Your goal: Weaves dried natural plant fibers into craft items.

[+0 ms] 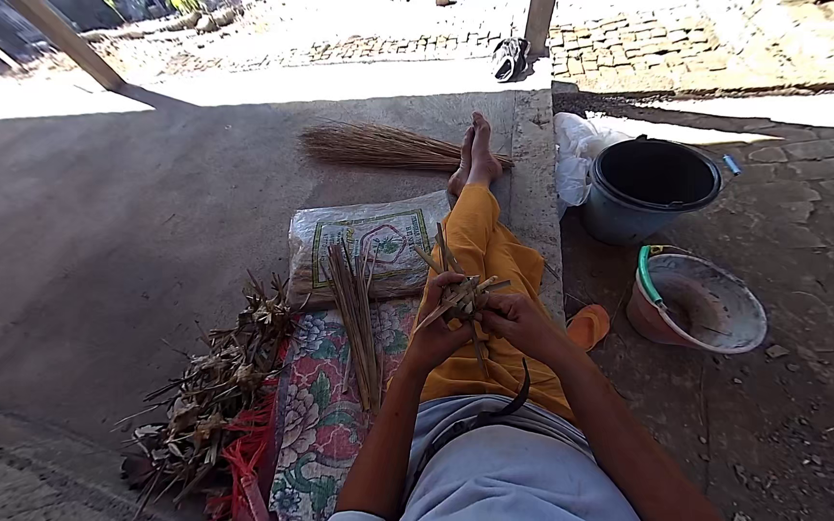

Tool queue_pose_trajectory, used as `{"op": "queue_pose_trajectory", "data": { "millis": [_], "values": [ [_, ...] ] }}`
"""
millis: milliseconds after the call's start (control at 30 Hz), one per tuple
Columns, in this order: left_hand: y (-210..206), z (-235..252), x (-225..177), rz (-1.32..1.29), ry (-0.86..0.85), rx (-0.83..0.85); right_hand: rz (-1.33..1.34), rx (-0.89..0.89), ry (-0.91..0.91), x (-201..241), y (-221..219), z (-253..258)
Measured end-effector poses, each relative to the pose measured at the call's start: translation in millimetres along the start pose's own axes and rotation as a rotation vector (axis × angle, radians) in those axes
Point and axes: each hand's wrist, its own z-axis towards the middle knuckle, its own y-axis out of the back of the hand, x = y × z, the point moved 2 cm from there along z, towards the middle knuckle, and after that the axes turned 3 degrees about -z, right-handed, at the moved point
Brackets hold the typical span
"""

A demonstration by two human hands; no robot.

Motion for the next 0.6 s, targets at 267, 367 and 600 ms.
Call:
{"op": "queue_pose_trajectory", "data": {
  "millis": [267, 367, 600],
  "values": [
    [3, 1, 6, 0.183, -0.151, 0.046, -0.200, 0.060, 0.033, -2, 9, -3],
    [1, 2, 1, 0.126, -0.146, -0.037, -0.119, -0.142, 0.071, 1, 3, -2],
    [4, 2, 0, 0.113, -0.193, -0.107, -0.223, -0.219, 0.110, 6, -7, 0]
  ]
}}
